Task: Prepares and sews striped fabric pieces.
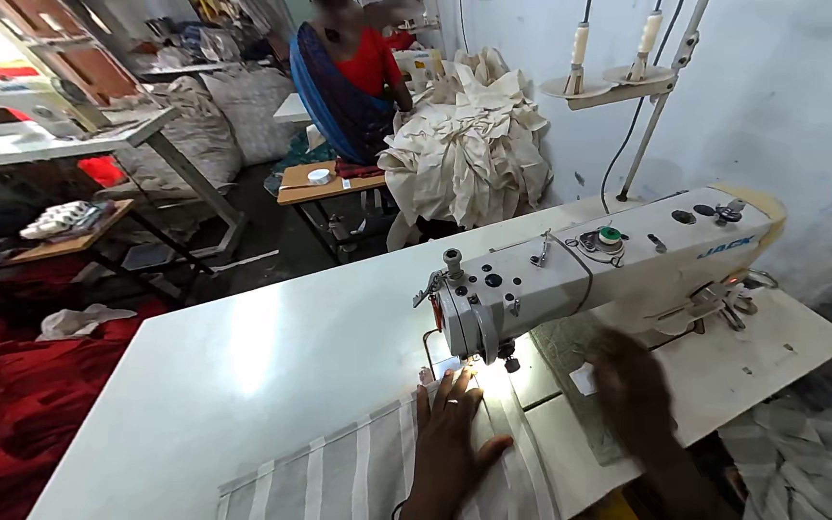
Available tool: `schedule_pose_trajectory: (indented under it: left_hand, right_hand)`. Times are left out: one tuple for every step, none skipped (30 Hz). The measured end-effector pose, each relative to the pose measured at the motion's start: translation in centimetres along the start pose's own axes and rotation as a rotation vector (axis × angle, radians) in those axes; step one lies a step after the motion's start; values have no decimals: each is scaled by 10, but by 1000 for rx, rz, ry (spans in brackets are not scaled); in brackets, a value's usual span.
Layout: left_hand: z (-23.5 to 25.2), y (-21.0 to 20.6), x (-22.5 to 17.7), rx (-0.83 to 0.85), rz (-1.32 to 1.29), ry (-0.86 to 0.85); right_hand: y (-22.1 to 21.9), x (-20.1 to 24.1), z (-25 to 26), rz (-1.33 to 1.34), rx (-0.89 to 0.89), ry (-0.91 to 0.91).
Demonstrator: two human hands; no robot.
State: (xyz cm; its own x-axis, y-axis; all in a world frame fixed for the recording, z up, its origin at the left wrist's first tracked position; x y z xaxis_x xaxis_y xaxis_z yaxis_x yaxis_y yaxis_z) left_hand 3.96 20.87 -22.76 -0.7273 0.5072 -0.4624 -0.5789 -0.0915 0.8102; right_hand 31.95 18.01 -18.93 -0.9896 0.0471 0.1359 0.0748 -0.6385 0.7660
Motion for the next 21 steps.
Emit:
schedule_pose_trajectory:
  left_hand:
    - [2, 0, 1, -5, -2, 5]
    - [4, 0, 3, -7, -6, 9]
    - [8, 0, 4, -11, -7, 9]
    - [10, 0, 5, -11, -5, 9]
    - [11, 0, 5, -9, 0, 10]
    - [10, 0, 4, -3, 6, 12]
    - [6, -1, 3, -1, 12, 12]
    - [3, -1, 0, 1, 11, 12]
    - [0, 0, -2, -2, 6, 10]
    - [-3, 0, -4, -4, 2, 9]
    - [-5, 0, -5, -8, 0, 6]
    - [-6, 0, -5, -12, -1, 3]
    - [-6, 0, -4, -12, -1, 3]
    - [-3, 0, -2, -7, 0, 8]
    - [-1, 1, 1, 1, 2, 13]
    - [3, 1, 3, 3, -1, 15]
    - [8, 1, 7, 3, -3, 15]
    - [13, 1, 9, 0, -1, 15]
    - [18, 2, 11, -6, -2, 16]
    - [20, 2, 11, -17, 1, 24]
    - [19, 1, 9, -28, 3, 41]
  right_hand:
    - [6, -34, -1, -34, -1, -54]
    - [7, -66, -5, -58, 7, -89]
    - [2, -93, -11, -58, 9, -92]
    - [-4, -112, -19, -48, 22, -70]
    - [-9, -122, -25, -30, 42, -46]
    - [-13, -125, -28, -19, 60, -32]
    - [-15, -125, -29, -11, 74, -27]
    - [-15, -124, -28, -9, 76, -30]
    - [-15, -122, -28, -14, 64, -36]
    - [-15, -119, -27, -25, 36, -38]
    - [-14, -118, -28, -39, 1, -36]
    - [-12, -116, -29, -49, -19, -38]
    - [-12, -116, -30, -64, -31, -46]
    - [-13, -116, -30, -79, -42, -50]
    - [-14, -117, -30, -89, -51, -50]
    - [-15, -118, -31, -97, -58, -43]
    - [-16, -119, -30, -107, -64, -37]
    - [-16, -120, -30, -115, -78, -31]
    - [-14, -117, -29, -107, -98, -28]
    - [-10, -109, -27, -84, -115, -28]
    - [-3, -90, -27, -42, -108, -28]
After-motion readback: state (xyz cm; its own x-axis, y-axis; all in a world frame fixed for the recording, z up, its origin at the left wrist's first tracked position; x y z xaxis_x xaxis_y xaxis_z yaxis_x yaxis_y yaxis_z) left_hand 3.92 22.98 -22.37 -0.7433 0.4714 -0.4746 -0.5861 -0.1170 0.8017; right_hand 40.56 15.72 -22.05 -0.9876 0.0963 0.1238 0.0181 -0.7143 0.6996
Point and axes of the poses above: each hand's wrist, its own z-axis towards the middle knuckle, its own y-axis out of the back of the hand, x = y × z, the point moved 1 cm from there along z, towards the middle knuckle, and after that the axes turned 10 degrees about -z, right-handed, at the moved point
